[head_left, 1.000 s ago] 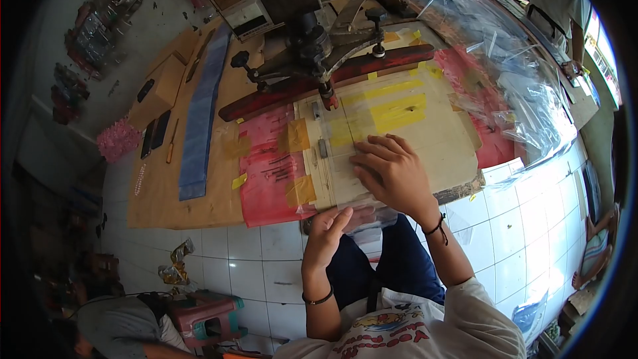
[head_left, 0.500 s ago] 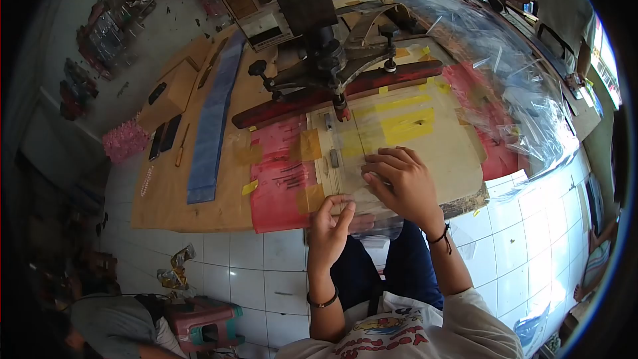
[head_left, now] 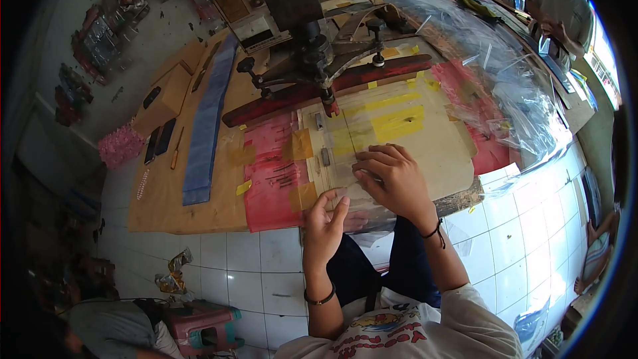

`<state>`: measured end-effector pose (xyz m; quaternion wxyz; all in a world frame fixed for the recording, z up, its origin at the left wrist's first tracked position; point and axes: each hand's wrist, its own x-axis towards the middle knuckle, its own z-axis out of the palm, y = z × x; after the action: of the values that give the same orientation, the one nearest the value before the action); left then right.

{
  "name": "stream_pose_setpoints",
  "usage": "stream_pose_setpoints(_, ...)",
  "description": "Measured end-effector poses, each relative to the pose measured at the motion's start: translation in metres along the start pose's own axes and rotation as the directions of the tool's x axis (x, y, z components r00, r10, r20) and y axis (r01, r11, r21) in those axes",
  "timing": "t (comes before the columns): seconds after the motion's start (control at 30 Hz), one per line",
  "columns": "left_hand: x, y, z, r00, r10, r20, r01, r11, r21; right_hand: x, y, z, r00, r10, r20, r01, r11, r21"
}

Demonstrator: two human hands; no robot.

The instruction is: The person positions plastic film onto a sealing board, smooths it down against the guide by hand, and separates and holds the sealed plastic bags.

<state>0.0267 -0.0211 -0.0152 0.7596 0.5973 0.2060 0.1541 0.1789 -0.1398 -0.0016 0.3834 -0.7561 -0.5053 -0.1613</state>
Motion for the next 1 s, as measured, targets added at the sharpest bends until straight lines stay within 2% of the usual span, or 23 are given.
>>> stream_pose_setpoints(0.07,0.001,0.002,0.005,0.999,-0.01,-0.031,0.011,1.0,0.021,-0.001,0.001,0.0,1.0,-0.01,0.009,0.01,1.0,0.001)
stream_pose_setpoints(0.1,0.002,-0.003,0.004,0.999,0.04,-0.034,-0.038,0.997,0.068,-0.001,0.001,-0.001,1.0,-0.014,0.014,0.014,1.0,0.003)
stream_pose_setpoints(0.17,0.01,-0.015,0.0,0.989,0.145,-0.031,-0.139,0.978,0.156,0.004,0.001,-0.011,0.991,0.029,0.133,-0.037,0.998,0.055)
stream_pose_setpoints(0.3,0.002,-0.009,0.009,0.991,0.108,-0.082,-0.099,0.99,0.103,0.025,0.005,-0.02,0.945,0.126,0.302,-0.138,0.99,0.018)
stream_pose_setpoints(0.4,-0.001,-0.009,0.012,0.989,0.104,-0.1,-0.094,0.99,0.101,0.034,0.023,0.004,0.985,0.056,0.165,-0.027,0.984,-0.176)
stream_pose_setpoints(0.5,0.002,-0.018,0.007,0.982,0.175,-0.068,-0.168,0.981,0.092,0.034,0.027,0.011,0.967,0.05,0.248,-0.025,0.994,-0.104)
stream_pose_setpoints(0.57,0.002,-0.02,0.01,0.975,0.216,-0.056,-0.209,0.972,0.106,0.028,0.028,0.01,0.97,0.049,0.237,-0.018,0.991,-0.133)
stream_pose_setpoints(0.67,-0.005,-0.019,0.02,0.991,0.125,-0.035,-0.127,0.991,-0.044,0.02,0.03,0.005,0.973,0.037,0.228,0.002,0.986,-0.168)
stream_pose_setpoints(0.7,-0.007,-0.021,0.021,0.987,0.159,-0.015,-0.159,0.987,-0.01,0.016,0.029,0.002,0.974,0.034,0.226,0.007,0.984,-0.178)
stream_pose_setpoints(0.8,-0.021,-0.025,0.021,0.995,0.074,0.074,-0.071,0.997,-0.043,-0.001,0.018,-0.01,0.974,0.032,0.223,0.013,0.98,-0.197)
stream_pose_setpoints(0.83,-0.027,-0.033,0.02,0.997,0.035,0.062,-0.027,0.992,-0.121,-0.008,0.012,-0.015,0.974,0.032,0.226,0.013,0.98,-0.197)
stream_pose_setpoints(0.93,-0.037,-0.043,0.015,0.991,-0.055,0.126,0.073,0.987,-0.145,-0.026,-0.012,-0.028,0.972,0.029,0.235,0.014,0.984,-0.179)
stream_pose_setpoints(1.0,-0.044,-0.054,0.017,0.994,-0.043,0.101,0.058,0.986,-0.154,-0.035,-0.026,-0.036,0.967,0.029,0.254,0.015,0.986,-0.168)
